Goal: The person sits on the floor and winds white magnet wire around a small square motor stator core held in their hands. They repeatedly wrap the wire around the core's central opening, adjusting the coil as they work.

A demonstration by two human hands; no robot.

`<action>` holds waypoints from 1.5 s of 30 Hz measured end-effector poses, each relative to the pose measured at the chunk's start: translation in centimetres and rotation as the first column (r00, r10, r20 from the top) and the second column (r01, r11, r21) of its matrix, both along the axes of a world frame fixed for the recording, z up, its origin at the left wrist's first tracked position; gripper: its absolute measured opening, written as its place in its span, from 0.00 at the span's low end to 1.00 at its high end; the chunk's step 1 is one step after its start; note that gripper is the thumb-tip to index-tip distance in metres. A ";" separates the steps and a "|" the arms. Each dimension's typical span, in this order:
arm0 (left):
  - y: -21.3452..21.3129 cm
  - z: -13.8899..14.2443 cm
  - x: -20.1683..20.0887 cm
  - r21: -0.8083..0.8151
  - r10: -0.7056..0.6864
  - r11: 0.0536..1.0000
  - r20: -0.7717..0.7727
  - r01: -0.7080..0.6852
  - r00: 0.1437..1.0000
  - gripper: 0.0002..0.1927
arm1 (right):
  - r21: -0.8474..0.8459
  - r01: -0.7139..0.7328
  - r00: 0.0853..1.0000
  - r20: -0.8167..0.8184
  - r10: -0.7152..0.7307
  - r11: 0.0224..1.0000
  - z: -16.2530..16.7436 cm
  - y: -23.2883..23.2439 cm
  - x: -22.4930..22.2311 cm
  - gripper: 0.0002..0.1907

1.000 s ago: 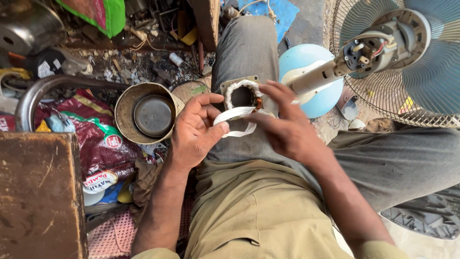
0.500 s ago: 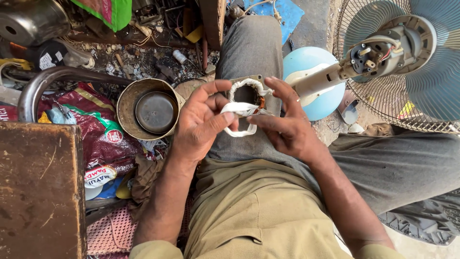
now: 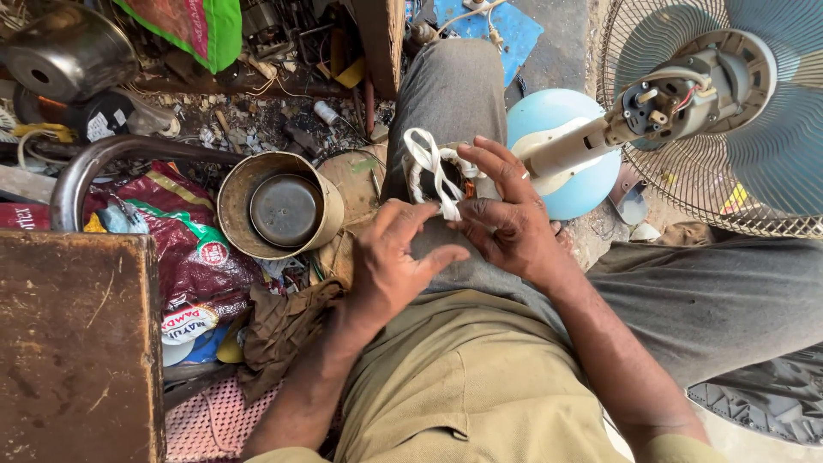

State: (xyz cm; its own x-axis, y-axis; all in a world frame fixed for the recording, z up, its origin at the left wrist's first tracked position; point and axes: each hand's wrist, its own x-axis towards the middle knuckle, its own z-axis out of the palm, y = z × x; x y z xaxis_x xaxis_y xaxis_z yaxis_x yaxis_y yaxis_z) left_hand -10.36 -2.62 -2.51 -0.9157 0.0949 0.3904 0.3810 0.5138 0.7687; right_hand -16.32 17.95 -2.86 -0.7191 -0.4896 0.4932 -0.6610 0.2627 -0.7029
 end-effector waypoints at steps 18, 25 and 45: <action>0.2 -1.0 -1.4 0.145 -0.065 0.986 -0.093 0.078 0.994 0.10 | 0.011 0.066 0.993 0.092 -0.067 0.998 -0.5 0.2 0.3 0.09; 1.0 -2.3 -4.2 0.114 0.046 0.993 -0.174 -0.027 0.984 0.13 | 0.058 0.088 0.996 0.028 -0.090 0.994 -0.8 -0.5 -0.2 0.13; 0.9 -0.6 -2.8 -0.267 -0.080 0.963 -0.415 -0.037 0.906 0.12 | 0.130 0.261 0.952 0.131 -0.277 0.957 -1.7 0.7 2.1 0.15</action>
